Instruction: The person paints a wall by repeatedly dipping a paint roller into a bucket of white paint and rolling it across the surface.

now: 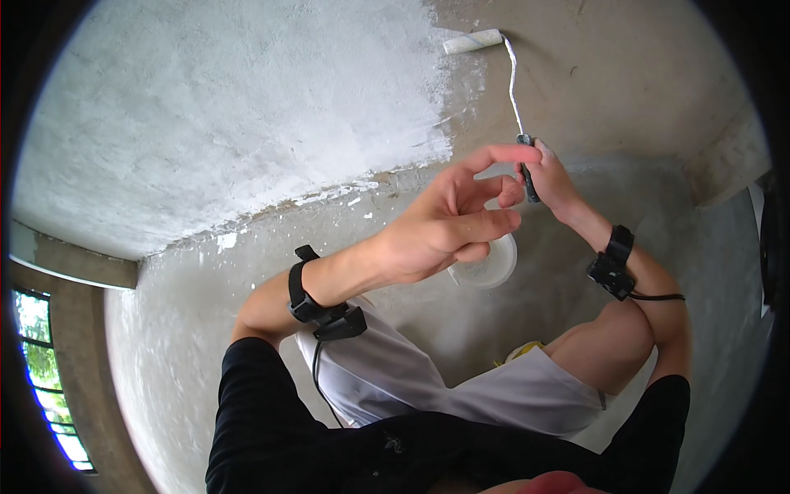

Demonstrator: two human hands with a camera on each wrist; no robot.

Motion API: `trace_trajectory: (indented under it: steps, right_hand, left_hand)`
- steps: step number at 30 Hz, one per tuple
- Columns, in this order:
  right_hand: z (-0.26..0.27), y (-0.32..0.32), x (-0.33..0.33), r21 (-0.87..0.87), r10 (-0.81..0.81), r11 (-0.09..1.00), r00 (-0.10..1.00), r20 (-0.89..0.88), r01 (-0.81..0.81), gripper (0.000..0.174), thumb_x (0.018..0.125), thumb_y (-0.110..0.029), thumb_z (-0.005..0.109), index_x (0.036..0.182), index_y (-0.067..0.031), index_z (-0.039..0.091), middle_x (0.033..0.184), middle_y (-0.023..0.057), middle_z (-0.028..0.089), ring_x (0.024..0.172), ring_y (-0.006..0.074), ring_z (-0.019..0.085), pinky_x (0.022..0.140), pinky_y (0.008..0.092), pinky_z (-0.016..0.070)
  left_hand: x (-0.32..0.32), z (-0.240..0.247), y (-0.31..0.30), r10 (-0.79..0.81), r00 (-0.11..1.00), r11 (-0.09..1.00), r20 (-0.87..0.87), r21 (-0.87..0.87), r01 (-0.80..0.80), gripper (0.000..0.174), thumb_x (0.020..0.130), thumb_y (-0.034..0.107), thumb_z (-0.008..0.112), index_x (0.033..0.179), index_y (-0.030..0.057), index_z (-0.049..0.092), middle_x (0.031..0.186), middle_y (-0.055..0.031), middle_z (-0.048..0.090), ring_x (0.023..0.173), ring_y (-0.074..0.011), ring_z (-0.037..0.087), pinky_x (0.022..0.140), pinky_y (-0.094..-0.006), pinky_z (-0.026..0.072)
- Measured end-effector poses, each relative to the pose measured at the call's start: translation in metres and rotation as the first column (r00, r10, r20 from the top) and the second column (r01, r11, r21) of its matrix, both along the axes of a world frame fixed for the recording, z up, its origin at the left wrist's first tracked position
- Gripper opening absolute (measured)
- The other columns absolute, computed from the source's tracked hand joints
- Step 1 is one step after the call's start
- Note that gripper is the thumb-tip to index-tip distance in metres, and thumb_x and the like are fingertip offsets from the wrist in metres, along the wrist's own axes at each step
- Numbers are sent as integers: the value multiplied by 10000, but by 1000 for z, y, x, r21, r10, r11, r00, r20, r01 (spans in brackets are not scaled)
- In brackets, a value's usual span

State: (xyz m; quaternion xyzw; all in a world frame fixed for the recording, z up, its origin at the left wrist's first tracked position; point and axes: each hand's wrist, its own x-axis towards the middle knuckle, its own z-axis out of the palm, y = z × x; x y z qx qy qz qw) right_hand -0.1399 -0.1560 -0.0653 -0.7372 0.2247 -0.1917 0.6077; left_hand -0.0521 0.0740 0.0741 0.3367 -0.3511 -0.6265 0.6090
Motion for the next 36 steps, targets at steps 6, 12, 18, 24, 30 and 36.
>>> trace_trajectory:
  steps: [6,12,18,24,30,36]
  right_hand:
    - [1,2,0,48,-26,998,1000,-6,27,260,1048,-249,390,1031,-27,524,794,33,573,671,107,546,655,291,480]
    - [4,3,-2,-12,-38,999,999,-17,38,255,1049,-244,394,1029,-27,527,794,31,574,673,107,546,654,286,477]
    - [0,-2,-3,-55,-4,998,1000,5,4,254,1049,-249,403,1024,-30,530,789,29,567,669,106,537,651,284,470]
    - [-8,-7,-4,0,-27,1000,997,76,27,252,1047,-245,410,1026,-30,537,788,23,563,677,98,531,657,269,461]
    - [3,-7,-2,58,-126,991,975,180,118,245,1046,-240,411,1026,-33,539,800,17,558,664,89,519,642,252,452]
    - [14,3,10,59,-168,985,968,188,160,237,1048,-237,397,1023,-44,532,785,8,537,645,80,499,618,250,436]
  left_hand:
    - [7,-10,-1,-87,994,994,65,-69,91,715,825,-164,518,1411,153,259,1075,-40,375,627,-21,390,508,-195,275]
    - [3,-6,-2,-127,984,991,122,-23,131,738,805,-173,510,1396,163,223,1081,-56,355,629,-45,389,539,-200,297]
    - [2,-11,-2,-192,978,971,84,-130,201,647,807,-171,504,1357,86,278,1074,-55,346,659,-71,402,577,-234,349]
    - [4,-14,-4,-172,963,972,205,-124,200,543,804,-175,501,1287,41,381,1037,-45,363,750,-75,399,613,-224,376]
    - [1,-13,-4,-128,933,987,338,-47,152,307,825,-155,505,1039,66,484,872,21,407,707,-28,328,579,-196,311]
    - [-3,-14,-3,-94,817,995,570,70,66,368,869,-74,595,723,107,311,634,97,297,571,-1,265,506,-226,227]
